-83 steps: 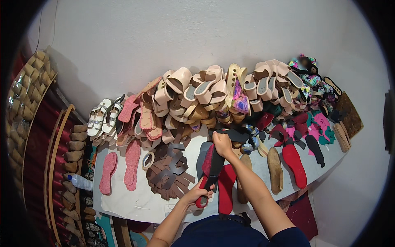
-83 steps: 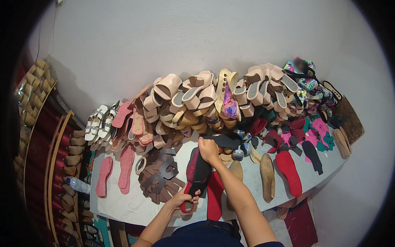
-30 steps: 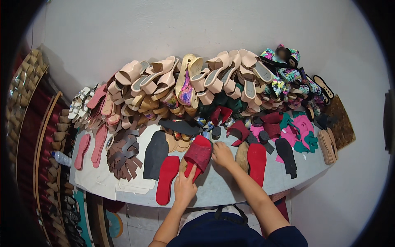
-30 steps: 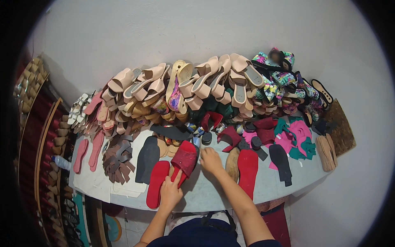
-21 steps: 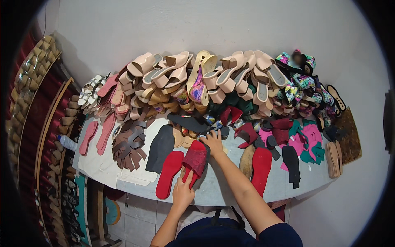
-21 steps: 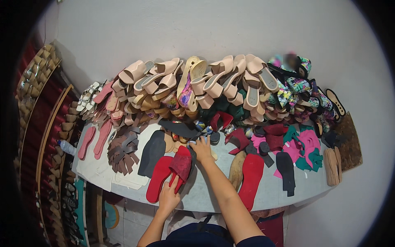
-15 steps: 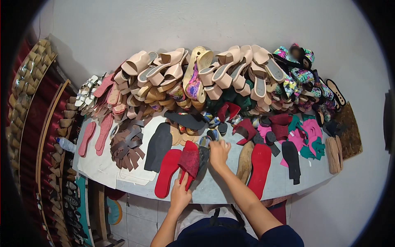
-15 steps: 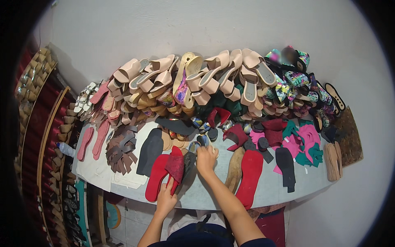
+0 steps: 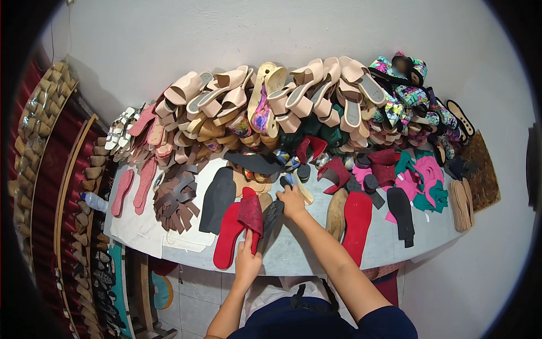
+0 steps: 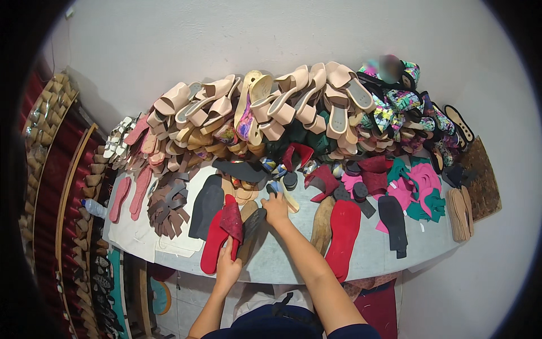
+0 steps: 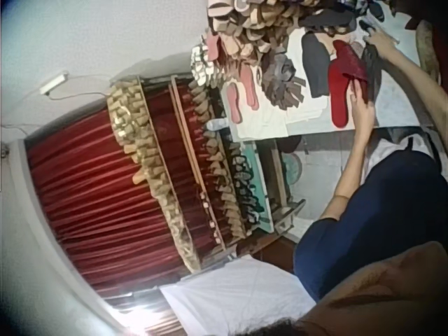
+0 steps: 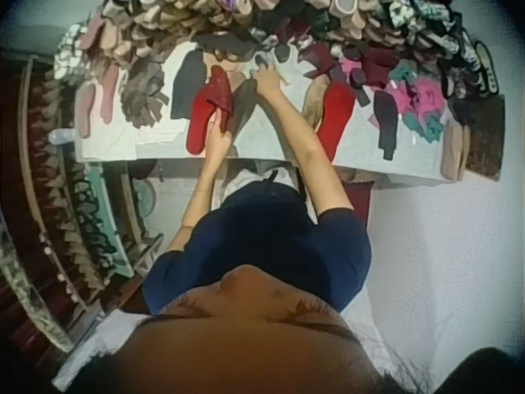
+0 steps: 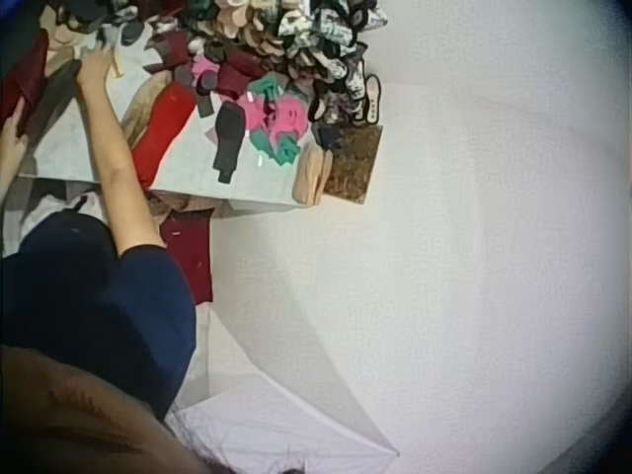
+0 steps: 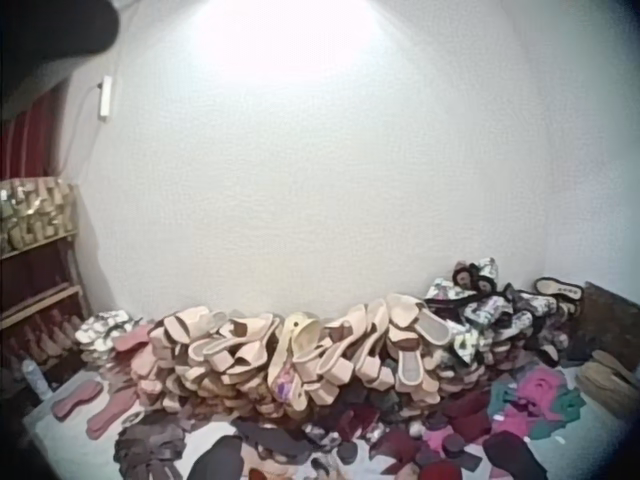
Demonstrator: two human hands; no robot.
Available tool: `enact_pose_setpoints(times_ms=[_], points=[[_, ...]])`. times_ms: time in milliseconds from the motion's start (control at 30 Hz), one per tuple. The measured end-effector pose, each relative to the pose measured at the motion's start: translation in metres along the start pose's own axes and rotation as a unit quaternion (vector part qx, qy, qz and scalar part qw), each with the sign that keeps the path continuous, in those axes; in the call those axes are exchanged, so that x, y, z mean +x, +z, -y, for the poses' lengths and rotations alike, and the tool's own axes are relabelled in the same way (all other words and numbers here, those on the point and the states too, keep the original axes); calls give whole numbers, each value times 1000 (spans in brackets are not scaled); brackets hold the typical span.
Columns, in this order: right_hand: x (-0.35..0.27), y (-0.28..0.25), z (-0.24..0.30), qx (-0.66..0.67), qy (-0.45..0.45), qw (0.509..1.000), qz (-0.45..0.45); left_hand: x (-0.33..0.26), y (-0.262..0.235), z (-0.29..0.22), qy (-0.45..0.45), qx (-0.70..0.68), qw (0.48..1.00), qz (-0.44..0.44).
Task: Assembling shoe uppers and soles using lasts in a workshop environment.
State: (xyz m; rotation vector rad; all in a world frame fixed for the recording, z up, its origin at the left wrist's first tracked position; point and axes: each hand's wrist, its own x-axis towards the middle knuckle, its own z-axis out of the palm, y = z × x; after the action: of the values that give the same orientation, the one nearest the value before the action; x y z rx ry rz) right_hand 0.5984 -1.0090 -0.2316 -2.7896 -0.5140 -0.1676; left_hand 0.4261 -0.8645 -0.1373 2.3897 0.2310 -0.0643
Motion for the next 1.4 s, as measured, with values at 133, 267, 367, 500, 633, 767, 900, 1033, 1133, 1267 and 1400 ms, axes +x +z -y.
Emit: enact_pose_setpoints(times_ms=[133,267,367,500,633,767,900,1033,1133,1267,1400], points=[[-37,-15,1,52,0,987,151,7,-2,6,9,-19,999,-42],[-94,-31,-3,165,-47,959,223,12,-4,-6,-11,-19,999,-23],[-120,-36,-4,101,-58,985,126,14,2,-13,-9,-13,1000,-16],[-107,-39,7,801,233,545,84,13,23,-17,127,97,984,-76],[-91,-66,6,894,172,408,71,5,38,-29,180,167,968,-55],[-87,-99,19,858,180,481,17,1,43,-31,181,188,965,-33],[-88,-90,15,850,203,484,-37,0,46,-39,195,194,961,-33],[-87,-89,24,834,188,508,-102,-3,49,-43,208,190,959,-19],[-88,-80,18,821,204,517,-129,-3,54,-40,241,21,968,-69],[-91,-84,8,824,221,503,-139,8,40,-32,126,-178,970,108],[-92,-87,4,828,215,501,-128,47,52,-14,-9,-408,907,107]])
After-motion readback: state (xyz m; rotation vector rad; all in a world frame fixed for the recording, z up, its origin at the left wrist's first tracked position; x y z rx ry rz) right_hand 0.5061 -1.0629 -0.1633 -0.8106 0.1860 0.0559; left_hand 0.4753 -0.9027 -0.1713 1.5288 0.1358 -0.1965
